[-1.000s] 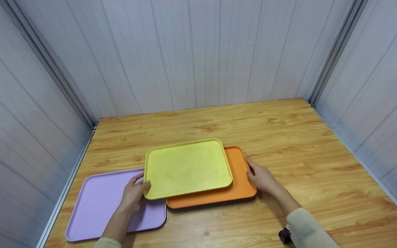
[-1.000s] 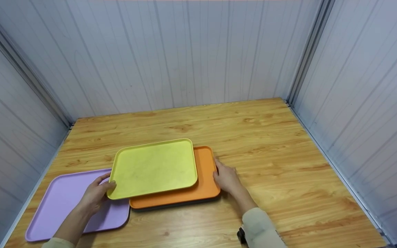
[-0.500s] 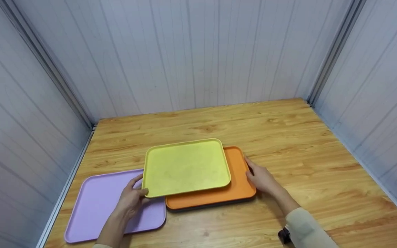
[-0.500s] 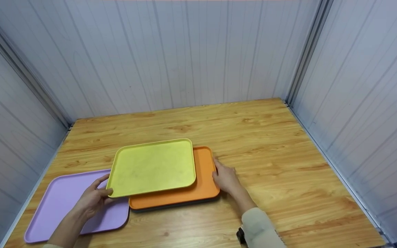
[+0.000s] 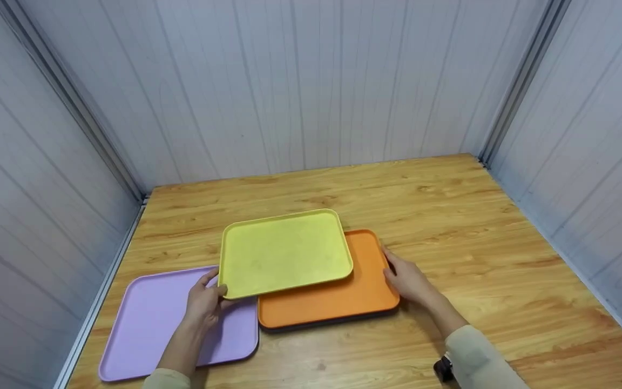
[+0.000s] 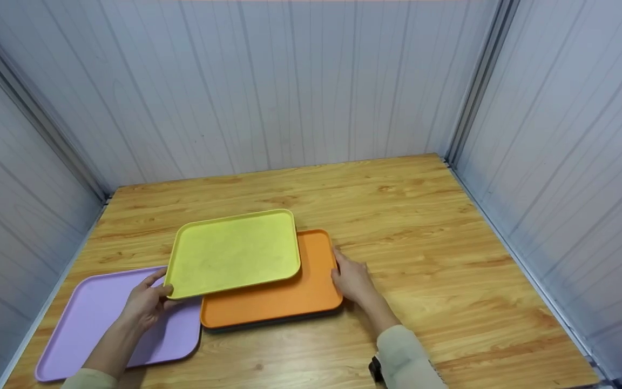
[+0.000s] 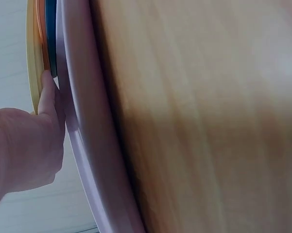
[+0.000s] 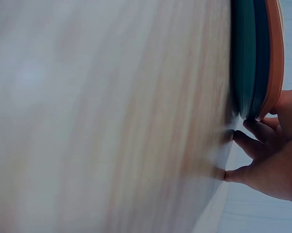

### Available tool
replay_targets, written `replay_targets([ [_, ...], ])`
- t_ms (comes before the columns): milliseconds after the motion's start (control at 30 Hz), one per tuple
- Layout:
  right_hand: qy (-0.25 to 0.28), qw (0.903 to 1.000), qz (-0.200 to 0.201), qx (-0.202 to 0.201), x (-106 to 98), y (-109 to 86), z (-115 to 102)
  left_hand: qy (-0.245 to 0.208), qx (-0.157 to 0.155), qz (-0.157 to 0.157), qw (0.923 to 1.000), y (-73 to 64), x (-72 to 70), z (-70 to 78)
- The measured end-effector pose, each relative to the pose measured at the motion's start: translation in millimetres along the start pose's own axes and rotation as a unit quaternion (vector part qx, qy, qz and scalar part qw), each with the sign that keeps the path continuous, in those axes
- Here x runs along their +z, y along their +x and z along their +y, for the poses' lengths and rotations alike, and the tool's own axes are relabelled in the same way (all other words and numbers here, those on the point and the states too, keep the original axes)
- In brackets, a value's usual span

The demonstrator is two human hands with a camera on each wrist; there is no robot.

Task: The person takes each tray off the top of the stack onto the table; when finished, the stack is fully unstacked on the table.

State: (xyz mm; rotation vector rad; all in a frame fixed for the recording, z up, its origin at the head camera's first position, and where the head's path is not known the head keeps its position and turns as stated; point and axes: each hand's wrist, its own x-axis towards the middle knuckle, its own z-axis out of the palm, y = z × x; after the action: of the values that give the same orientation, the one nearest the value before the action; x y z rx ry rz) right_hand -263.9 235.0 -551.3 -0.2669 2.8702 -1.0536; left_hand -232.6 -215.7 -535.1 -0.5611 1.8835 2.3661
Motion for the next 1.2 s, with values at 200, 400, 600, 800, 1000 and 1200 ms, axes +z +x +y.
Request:
replay_targets([
  [200, 0.001, 1.0, -0.002, 0.006, -1, -0.8, -1, -0.01, 0.0, 0.022, 0.9997, 9.3, 0.6, 9.8],
  [400, -0.004, 1.0, 0.003, 0.001, -1, 0.2, -1, 0.004, 0.0, 0.029, 0.9996, 17.3, -6.7, 18.5],
  [600, -0.006, 1.0, 0.002, 0.004, -1, 0.7, -1, 0.0, -0.012, 0.037, 0.9992, 26.1, -13.4, 21.3],
  [800, -0.007, 1.0, -0.002, 0.005, -1, 1.0, 0, -0.033, -0.022, 0.043, 0.9983, 32.3, -11.9, 24.5],
  [1000, -0.001, 1.0, -0.002, 0.004, -1, 1.0, 1, -0.052, -0.032, 0.041, 0.9973, 34.9, -12.4, 33.1],
  [1200, 0.001, 1.0, -0.002, 0.006, -1, 1.6, 1, -0.071, -0.039, 0.047, 0.9956, 35.7, -15.1, 40.3],
])
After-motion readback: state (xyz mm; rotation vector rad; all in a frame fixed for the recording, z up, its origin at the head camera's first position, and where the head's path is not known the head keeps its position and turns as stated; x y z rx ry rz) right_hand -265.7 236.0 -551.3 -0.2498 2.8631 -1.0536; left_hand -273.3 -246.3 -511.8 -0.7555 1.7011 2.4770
